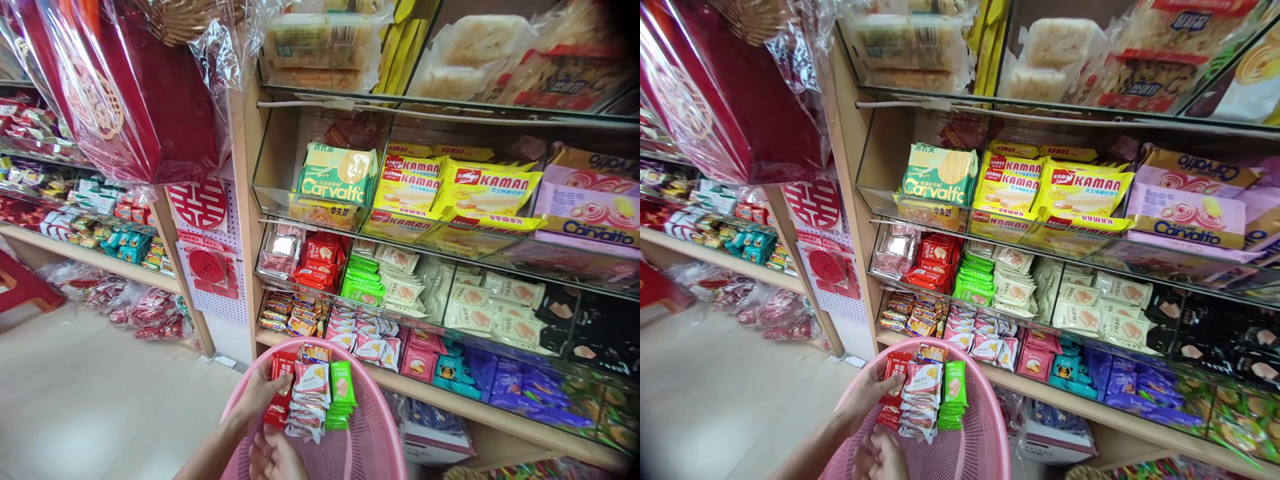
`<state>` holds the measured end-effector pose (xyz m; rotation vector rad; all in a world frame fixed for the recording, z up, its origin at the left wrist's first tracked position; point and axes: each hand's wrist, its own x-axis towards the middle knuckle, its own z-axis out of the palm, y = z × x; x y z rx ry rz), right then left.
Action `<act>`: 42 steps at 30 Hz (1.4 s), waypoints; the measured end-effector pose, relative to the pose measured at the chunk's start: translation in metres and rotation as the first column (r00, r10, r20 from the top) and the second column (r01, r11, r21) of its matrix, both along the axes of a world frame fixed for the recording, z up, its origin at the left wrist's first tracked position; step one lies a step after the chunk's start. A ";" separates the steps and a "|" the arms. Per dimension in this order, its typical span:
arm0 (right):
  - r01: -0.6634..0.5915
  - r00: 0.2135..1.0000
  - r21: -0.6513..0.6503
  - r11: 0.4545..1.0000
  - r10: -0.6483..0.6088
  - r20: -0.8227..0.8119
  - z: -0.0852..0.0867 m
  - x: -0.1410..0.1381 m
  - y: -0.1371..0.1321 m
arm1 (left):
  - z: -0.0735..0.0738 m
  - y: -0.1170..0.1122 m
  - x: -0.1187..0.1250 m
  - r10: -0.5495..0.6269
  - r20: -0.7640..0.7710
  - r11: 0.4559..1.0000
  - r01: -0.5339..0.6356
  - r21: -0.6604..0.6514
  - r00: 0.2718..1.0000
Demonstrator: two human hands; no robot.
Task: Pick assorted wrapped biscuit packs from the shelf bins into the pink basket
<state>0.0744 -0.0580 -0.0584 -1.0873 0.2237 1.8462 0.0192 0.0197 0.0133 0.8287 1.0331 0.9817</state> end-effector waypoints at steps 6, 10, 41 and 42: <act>0.028 0.998 0.022 0.999 -0.026 -0.057 0.017 0.012 0.005 | -0.023 0.004 -0.006 0.065 -0.160 0.991 -0.044 0.130 0.985; 0.025 0.996 0.077 0.997 -0.018 -0.084 0.031 0.022 0.006 | -0.039 0.005 -0.006 0.103 -0.159 0.982 -0.075 0.171 0.982; -0.139 0.982 0.245 0.960 0.165 -0.088 0.032 0.038 0.023 | -0.043 -0.004 0.005 0.074 -0.508 0.997 -0.056 0.051 0.858; -0.166 0.978 0.219 0.961 0.190 -0.090 0.031 0.039 0.024 | -0.045 -0.005 0.004 0.071 -0.521 0.997 -0.053 0.049 0.851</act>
